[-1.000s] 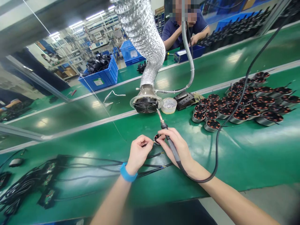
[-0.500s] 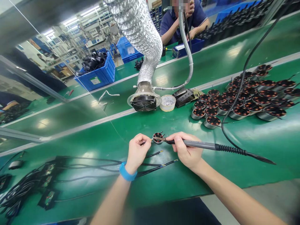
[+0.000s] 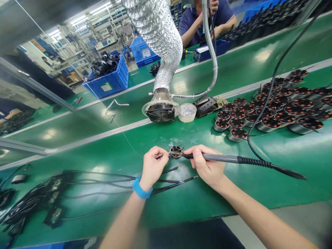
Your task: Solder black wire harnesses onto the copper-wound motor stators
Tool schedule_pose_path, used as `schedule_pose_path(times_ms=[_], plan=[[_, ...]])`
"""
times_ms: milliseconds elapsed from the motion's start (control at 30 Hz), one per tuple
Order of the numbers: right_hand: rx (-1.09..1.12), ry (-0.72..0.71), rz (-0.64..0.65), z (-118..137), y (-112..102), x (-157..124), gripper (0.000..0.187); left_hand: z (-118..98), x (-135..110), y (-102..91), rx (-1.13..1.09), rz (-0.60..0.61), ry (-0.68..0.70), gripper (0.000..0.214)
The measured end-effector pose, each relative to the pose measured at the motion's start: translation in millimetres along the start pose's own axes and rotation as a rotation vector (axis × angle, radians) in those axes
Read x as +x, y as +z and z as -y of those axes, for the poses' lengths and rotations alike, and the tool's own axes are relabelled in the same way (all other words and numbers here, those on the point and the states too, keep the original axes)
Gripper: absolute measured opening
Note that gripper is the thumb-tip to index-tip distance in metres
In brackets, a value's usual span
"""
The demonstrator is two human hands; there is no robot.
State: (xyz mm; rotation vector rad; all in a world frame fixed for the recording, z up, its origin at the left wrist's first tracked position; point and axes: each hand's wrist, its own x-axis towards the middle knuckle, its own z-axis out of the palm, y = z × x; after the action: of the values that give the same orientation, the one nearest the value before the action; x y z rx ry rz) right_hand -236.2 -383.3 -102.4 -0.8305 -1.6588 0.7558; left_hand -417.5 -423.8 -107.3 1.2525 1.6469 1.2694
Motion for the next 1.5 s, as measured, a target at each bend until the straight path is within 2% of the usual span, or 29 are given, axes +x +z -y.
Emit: schedule_pose_path(times_ms=[200, 433, 900, 1167, 1500], plan=[[0.078, 0.085, 0.002, 0.7, 3.0, 1.3, 0.033, -0.1, 0.0, -0.1, 0.016, 0.0, 0.013, 0.009], [0.151, 0.188, -0.109, 7.4, 4.5, 5.0, 0.038, -2.8, 0.2, 0.8, 0.008, 0.001, 0.021, 0.009], [0.148, 0.149, -0.069, 4.4, 4.2, 4.0, 0.034, -0.7, 0.5, -0.1, 0.027, 0.007, 0.034, 0.01], [0.196, 0.161, -0.211, 3.3, 4.1, 4.1, 0.034, -1.5, 0.6, 0.0, 0.021, 0.003, 0.029, 0.008], [0.163, 0.176, -0.209, 4.0, 4.1, 4.0, 0.031, -0.8, 0.6, -0.1, 0.024, 0.004, 0.013, 0.008]])
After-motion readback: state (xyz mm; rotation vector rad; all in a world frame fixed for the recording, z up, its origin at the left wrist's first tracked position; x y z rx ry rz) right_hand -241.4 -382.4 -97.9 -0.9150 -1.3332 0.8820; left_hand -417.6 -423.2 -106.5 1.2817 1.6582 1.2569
